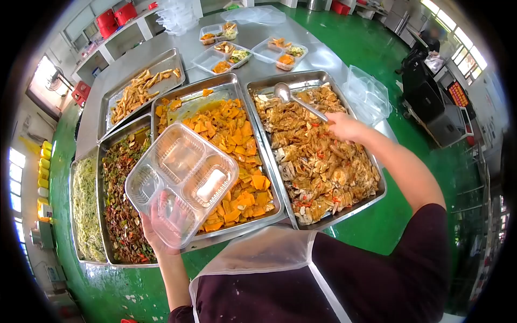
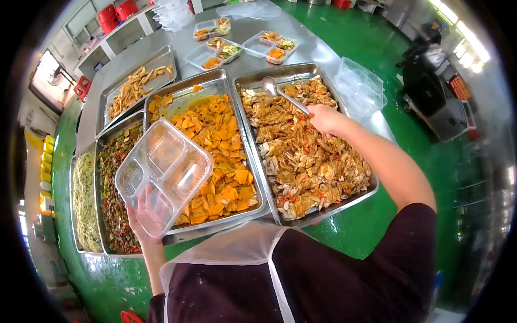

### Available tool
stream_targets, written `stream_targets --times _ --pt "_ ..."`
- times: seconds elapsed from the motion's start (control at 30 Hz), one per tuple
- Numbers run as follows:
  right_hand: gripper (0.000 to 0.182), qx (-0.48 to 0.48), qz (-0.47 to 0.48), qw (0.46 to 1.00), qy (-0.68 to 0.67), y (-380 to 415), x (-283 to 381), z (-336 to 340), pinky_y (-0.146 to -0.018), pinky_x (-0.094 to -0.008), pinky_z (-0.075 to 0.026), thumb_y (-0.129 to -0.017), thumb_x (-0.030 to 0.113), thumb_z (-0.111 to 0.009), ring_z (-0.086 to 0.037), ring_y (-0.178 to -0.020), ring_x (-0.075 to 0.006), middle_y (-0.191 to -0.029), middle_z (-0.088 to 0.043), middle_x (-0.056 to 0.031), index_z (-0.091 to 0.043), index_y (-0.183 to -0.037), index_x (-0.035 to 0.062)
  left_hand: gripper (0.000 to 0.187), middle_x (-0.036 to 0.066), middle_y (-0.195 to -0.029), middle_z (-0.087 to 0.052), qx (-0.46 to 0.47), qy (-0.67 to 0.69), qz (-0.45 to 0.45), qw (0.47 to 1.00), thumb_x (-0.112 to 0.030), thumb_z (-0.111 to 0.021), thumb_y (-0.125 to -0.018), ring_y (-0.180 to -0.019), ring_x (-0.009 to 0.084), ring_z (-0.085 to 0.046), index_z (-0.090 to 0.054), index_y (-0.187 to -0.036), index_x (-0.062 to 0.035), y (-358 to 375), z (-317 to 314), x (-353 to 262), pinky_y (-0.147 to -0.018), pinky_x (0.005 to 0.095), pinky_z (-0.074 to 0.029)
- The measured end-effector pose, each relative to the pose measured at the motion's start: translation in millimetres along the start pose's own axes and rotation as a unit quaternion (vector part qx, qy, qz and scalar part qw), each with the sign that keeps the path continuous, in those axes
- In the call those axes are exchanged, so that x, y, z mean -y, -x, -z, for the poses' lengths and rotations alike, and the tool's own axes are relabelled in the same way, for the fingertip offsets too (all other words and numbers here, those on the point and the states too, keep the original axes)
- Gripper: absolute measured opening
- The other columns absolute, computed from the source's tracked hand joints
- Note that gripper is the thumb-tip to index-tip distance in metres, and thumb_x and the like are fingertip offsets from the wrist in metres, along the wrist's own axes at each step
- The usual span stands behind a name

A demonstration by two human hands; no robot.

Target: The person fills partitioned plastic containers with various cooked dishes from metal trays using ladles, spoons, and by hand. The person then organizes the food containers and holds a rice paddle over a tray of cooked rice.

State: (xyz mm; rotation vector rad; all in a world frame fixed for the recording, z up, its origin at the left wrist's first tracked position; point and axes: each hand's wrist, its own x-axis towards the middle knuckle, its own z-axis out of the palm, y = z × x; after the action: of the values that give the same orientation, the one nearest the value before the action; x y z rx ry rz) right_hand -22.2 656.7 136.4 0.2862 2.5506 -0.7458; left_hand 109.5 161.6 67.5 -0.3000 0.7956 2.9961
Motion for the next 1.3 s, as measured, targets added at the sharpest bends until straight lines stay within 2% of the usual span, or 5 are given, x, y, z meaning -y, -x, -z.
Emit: stream_targets --times 0.2,0.3,0.47,0.7,1.3 --pt "0.008 0.120 -0.099 0.929 -0.336 -11.2 23.7 3.1 -0.037 -0.0230 -0.034 -0.091 0.007 -0.042 -0.041 -0.048 -0.0073 -0.065 -0.043 -0.0014 -0.045 -0.083 0.0065 0.069 0.009 -0.138 -0.036 -0.005 -0.007 0.001 1.000 -0.049 -0.054 -0.086 -0.122 0.0386 -0.039 -0.031 -0.138 -0.0094 -3.5 10.2 0.8 -0.094 0.0596 -0.040" --pt "0.007 0.085 -0.064 0.948 -0.299 -17.4 32.6 -15.9 -0.037 -0.0216 -0.033 -0.091 0.008 -0.043 -0.040 -0.048 -0.0064 -0.066 -0.044 -0.0011 -0.046 -0.085 0.0068 0.068 0.009 -0.138 -0.036 -0.004 -0.001 0.009 1.000 -0.049 -0.054 -0.087 -0.123 0.0386 -0.038 -0.032 -0.137 -0.0094 -5.2 10.8 -0.5 -0.095 0.0595 -0.040" --pt "0.029 -0.067 0.075 0.993 0.069 11.2 32.0 -28.3 -0.073 -0.0466 -0.045 -0.088 0.011 -0.044 -0.058 -0.083 -0.0385 -0.088 -0.060 -0.0229 -0.047 -0.114 -0.0005 0.064 0.010 -0.139 -0.036 -0.001 0.008 -0.005 1.000 -0.049 -0.053 -0.087 -0.123 0.0388 -0.039 -0.036 -0.134 -0.0088 -4.5 2.9 -6.0 -0.094 0.0590 -0.040" --pt "0.052 -0.091 0.075 0.959 0.259 39.3 20.4 -29.7 -0.073 -0.0452 -0.047 -0.088 0.010 -0.048 -0.059 -0.084 -0.0376 -0.095 -0.060 -0.0226 -0.034 -0.137 0.0106 0.064 0.011 -0.137 -0.038 -0.027 0.000 0.003 1.000 -0.048 -0.055 -0.086 -0.122 0.0386 -0.039 -0.038 -0.133 -0.0088 -8.1 17.7 -3.9 -0.093 0.0575 -0.042" --pt "0.051 -0.165 0.084 0.928 0.324 15.4 25.6 -61.4 -0.061 -0.0413 -0.051 -0.085 0.002 -0.047 -0.062 -0.071 -0.0322 -0.086 -0.058 -0.0197 -0.030 -0.133 -0.0001 0.063 0.009 -0.136 -0.040 -0.015 0.000 0.017 1.000 -0.051 -0.054 -0.086 -0.123 0.0389 -0.039 -0.040 -0.131 -0.0090 -14.0 11.0 -0.2 -0.092 0.0587 -0.042"
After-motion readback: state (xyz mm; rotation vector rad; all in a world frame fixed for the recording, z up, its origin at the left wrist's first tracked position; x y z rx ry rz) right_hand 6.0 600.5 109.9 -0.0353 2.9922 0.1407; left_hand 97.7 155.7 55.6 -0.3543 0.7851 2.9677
